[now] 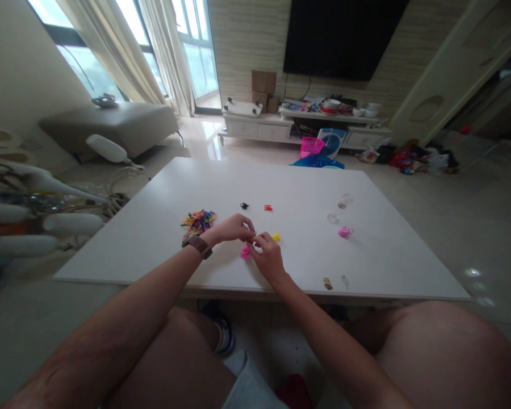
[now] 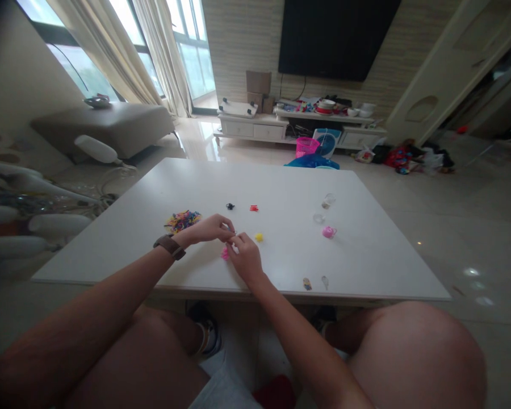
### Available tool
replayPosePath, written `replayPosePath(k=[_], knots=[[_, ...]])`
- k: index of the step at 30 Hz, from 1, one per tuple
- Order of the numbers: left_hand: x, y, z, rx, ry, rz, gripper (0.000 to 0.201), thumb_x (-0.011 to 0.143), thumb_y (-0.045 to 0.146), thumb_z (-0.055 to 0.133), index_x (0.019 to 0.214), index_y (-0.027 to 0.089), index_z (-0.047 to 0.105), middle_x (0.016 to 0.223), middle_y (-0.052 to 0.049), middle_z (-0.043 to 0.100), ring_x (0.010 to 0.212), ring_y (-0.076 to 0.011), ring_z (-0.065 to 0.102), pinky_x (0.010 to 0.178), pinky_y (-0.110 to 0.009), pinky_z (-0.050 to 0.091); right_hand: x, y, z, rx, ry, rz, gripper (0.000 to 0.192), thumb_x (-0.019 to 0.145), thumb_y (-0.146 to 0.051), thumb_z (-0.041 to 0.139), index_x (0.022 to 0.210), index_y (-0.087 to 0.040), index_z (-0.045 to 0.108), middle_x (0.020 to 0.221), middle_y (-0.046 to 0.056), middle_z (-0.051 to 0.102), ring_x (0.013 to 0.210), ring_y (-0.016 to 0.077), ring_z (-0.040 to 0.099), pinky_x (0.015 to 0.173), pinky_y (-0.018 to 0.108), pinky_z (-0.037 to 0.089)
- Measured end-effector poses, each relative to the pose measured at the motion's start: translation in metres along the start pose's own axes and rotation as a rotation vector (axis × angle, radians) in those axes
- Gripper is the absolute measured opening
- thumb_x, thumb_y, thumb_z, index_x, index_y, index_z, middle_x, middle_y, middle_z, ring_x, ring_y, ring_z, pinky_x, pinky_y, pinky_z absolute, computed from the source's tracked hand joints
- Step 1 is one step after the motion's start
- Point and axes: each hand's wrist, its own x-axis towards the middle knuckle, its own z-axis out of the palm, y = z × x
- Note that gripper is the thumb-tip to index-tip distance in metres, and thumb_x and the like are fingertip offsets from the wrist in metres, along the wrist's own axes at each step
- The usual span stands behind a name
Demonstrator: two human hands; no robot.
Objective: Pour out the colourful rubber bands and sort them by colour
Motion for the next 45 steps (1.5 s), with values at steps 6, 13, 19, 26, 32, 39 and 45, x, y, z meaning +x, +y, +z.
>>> replayPosePath(k=[6,13,19,26,32,39,45], knots=[[0.001,-0.003,0.000,-0.028,-0.003,-0.024,0.013,0.071,0.021,0.073,0.076,0.009,0.069,0.061,-0.005,0.070,0.061,-0.0137,0.066,0.060,-0.023,0.052,0.001,0.004,-0.005,-0.033,-0.049,-0.041,0.013,0.092,-0.018,0.055,0.085,-0.024,0.064,0.085,0.004,0.061,0.079,0.0188,0.059,0.074,0.031,0.046],[0.003,-0.010,-0.006,-0.017,0.039,-0.016,0.026,0.071,0.033,0.080,0.078,0.009,0.071,0.076,-0.013,0.076,0.070,-0.0174,0.071,0.063,-0.025,0.054,0.007,0.047,-0.049,-0.071,-0.014,-0.039,0.012,0.091,-0.017,0.054,0.085,-0.023,0.062,0.088,0.005,0.061,0.085,0.0202,0.060,0.079,0.033,0.048],[0.006,-0.014,-0.008,0.033,0.054,0.002,0.022,0.075,0.031,0.076,0.076,0.009,0.072,0.074,-0.012,0.076,0.066,-0.0158,0.070,0.061,-0.024,0.053,0.012,0.081,-0.059,-0.108,-0.018,-0.040,0.009,0.090,-0.018,0.055,0.086,-0.023,0.061,0.098,0.007,0.064,0.097,0.0230,0.059,0.085,0.037,0.049],[0.007,-0.012,-0.009,0.061,0.066,0.005,0.017,0.074,0.026,0.075,0.073,0.009,0.071,0.070,-0.011,0.075,0.060,-0.0133,0.067,0.057,-0.021,0.050,0.013,0.078,-0.053,-0.343,-0.164,-0.090,0.010,0.085,-0.013,0.057,0.085,-0.022,0.061,0.092,0.008,0.065,0.094,0.0252,0.055,0.085,0.038,0.044],[0.006,-0.014,-0.015,0.124,0.068,0.016,0.019,0.074,0.029,0.073,0.074,0.010,0.073,0.071,-0.011,0.075,0.061,-0.0135,0.066,0.055,-0.021,0.047,0.011,0.077,-0.055,-0.339,-0.145,-0.081,0.012,0.082,-0.011,0.056,0.085,-0.022,0.060,0.090,0.007,0.064,0.093,0.0249,0.054,0.086,0.037,0.044],[0.003,-0.019,-0.023,0.209,0.121,0.002,0.019,0.074,0.029,0.070,0.076,0.010,0.075,0.072,-0.010,0.075,0.064,-0.0153,0.067,0.056,-0.021,0.046,0.010,0.078,-0.054,-0.277,-0.092,-0.050,0.012,0.083,-0.012,0.055,0.086,-0.022,0.060,0.091,0.007,0.063,0.094,0.0251,0.055,0.086,0.037,0.045],[0.005,-0.026,-0.030,0.238,0.112,0.011,0.021,0.073,0.026,0.069,0.084,0.010,0.078,0.076,-0.010,0.077,0.070,-0.0178,0.070,0.062,-0.023,0.048,0.009,0.078,-0.054,-0.261,-0.080,-0.036,0.013,0.083,-0.012,0.055,0.087,-0.023,0.060,0.092,0.007,0.062,0.095,0.0252,0.055,0.087,0.038,0.046]])
